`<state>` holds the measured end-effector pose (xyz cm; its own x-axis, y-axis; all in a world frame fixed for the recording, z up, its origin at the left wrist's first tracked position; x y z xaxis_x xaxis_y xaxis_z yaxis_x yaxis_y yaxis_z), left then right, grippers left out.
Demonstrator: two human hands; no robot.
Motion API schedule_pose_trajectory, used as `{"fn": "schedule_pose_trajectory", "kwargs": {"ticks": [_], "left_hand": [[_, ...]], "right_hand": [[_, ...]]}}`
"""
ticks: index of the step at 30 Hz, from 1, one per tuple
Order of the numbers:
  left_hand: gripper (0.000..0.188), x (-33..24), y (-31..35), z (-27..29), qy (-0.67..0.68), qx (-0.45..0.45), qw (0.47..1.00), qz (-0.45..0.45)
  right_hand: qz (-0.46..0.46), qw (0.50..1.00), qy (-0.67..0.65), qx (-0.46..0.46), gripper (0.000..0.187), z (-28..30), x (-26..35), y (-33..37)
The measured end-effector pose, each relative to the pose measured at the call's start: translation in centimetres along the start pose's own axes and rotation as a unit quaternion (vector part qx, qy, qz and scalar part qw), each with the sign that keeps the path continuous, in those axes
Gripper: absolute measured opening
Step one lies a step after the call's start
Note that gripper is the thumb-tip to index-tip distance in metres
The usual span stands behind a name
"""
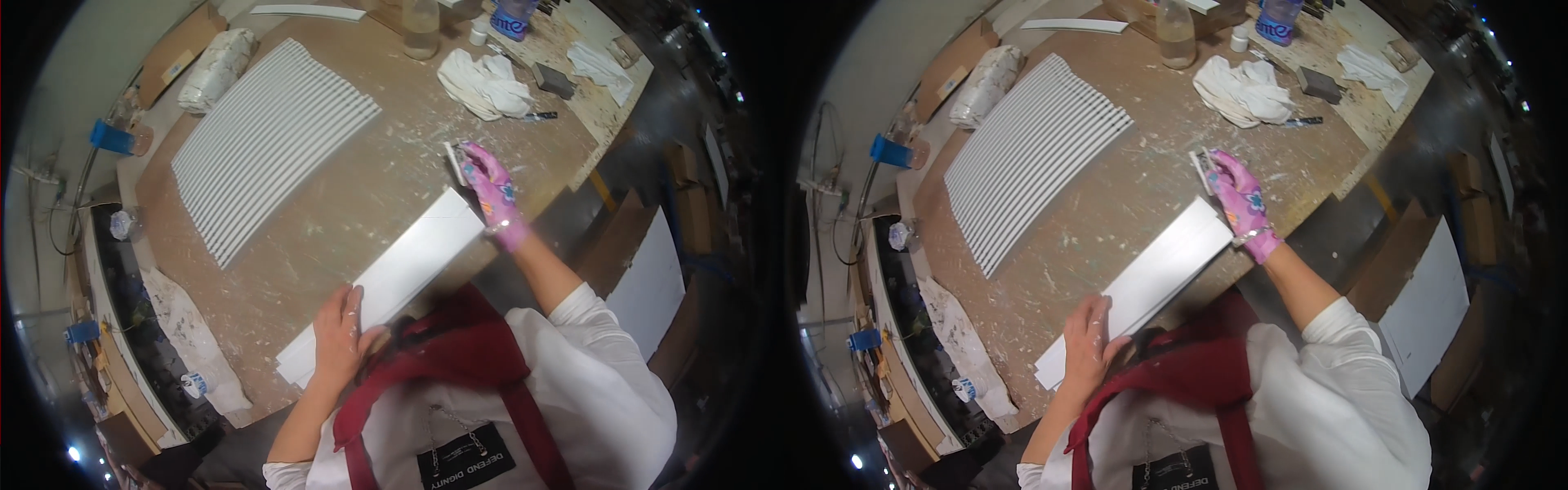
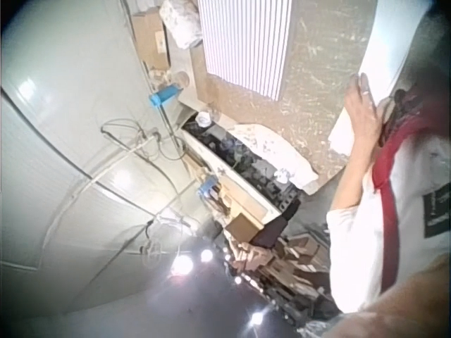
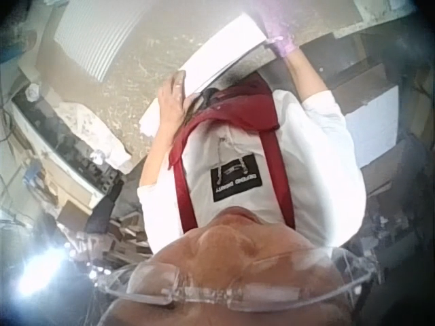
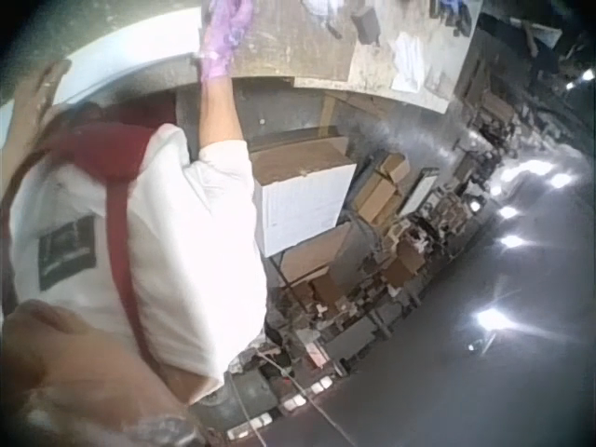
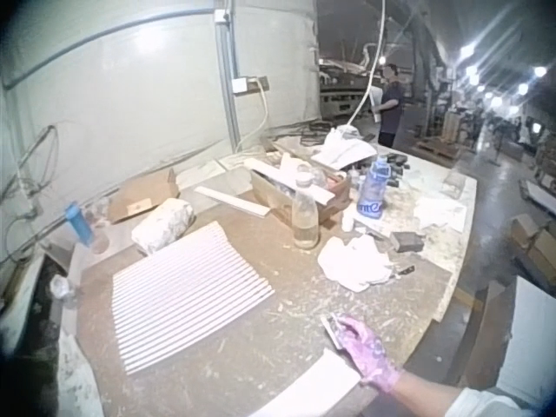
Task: The person sands long white slats and a larger slatted panel using a sanding block by hand, then wipes down the surfaces with a cloth.
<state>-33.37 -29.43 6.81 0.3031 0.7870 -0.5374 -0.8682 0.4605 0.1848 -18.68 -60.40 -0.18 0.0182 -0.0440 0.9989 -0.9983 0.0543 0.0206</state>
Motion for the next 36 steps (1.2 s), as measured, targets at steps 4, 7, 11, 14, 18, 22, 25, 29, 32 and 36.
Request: {"fn": "schedule_pose_trajectory", "kwargs": {"ticks": [4, 7, 11, 14, 18, 22, 25, 29, 32, 36], "left_hand": [[0.074, 4.2, -6.2, 5.3, -0.152, -0.068, 0.986, 0.022], [0.074, 10.0, -10.8, 5.8, -0.227, -0.086, 0.967, 0.083], [0.075, 10.3, -11.3, 4.2, -0.248, -0.047, 0.96, 0.118], [0.067, 9.1, -10.5, 3.0, -0.221, -0.019, 0.974, 0.047], [0.054, 11.6, -12.3, 3.9, -0.143, -0.106, 0.984, 0.021], [0.049, 13.7, -13.2, 3.2, -0.123, -0.137, 0.982, 0.044], [0.049, 13.6, -13.6, 3.0, -0.108, -0.136, 0.983, 0.052], [0.046, 13.4, -13.7, 3.5, -0.116, -0.152, 0.981, 0.044], [0.043, 13.5, -13.1, 3.6, -0.111, -0.172, 0.978, 0.032], [0.043, 12.7, -10.8, 2.6, -0.083, -0.154, 0.984, 0.038]], "right_hand": [[-0.052, 0.998, -0.029, -0.011, 0.041, 0.9, 0.9, -1.2], [-0.063, 0.997, -0.04, 0.018, 0.041, 0.4, 1.5, -2.7], [-0.059, 0.997, -0.022, 0.053, 0.042, 0.8, 1.9, -4.0], [-0.085, 0.993, -0.007, 0.083, 0.043, 1.9, 1.0, -4.9], [0.01, 0.948, 0.262, 0.181, 0.047, -0.1, 0.7, -9.9], [0.02, 0.902, 0.368, 0.226, 0.041, -4.8, 0.6, -14.6], [0.02, 0.879, 0.423, 0.218, 0.04, -6.0, 0.3, -15.4], [0.042, 0.852, 0.469, 0.229, 0.039, -4.4, 1.2, -10.5], [0.027, 0.818, 0.491, 0.298, 0.04, -3.7, 2.8, -8.2], [0.1, 0.849, 0.419, 0.306, 0.04, -7.6, 8.3, -8.3]]}}
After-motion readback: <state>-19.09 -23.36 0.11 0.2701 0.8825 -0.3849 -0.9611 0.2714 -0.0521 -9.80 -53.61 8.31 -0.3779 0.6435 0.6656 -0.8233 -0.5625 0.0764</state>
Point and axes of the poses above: each hand's wrist, its own y-axis away from the middle knuckle, its own z-axis out of the back of the hand, x = y × z, the point moved 5 cm from there along -y, towards the middle knuckle, and after that the axes turned 12 degrees about x, right-handed, at the moved point
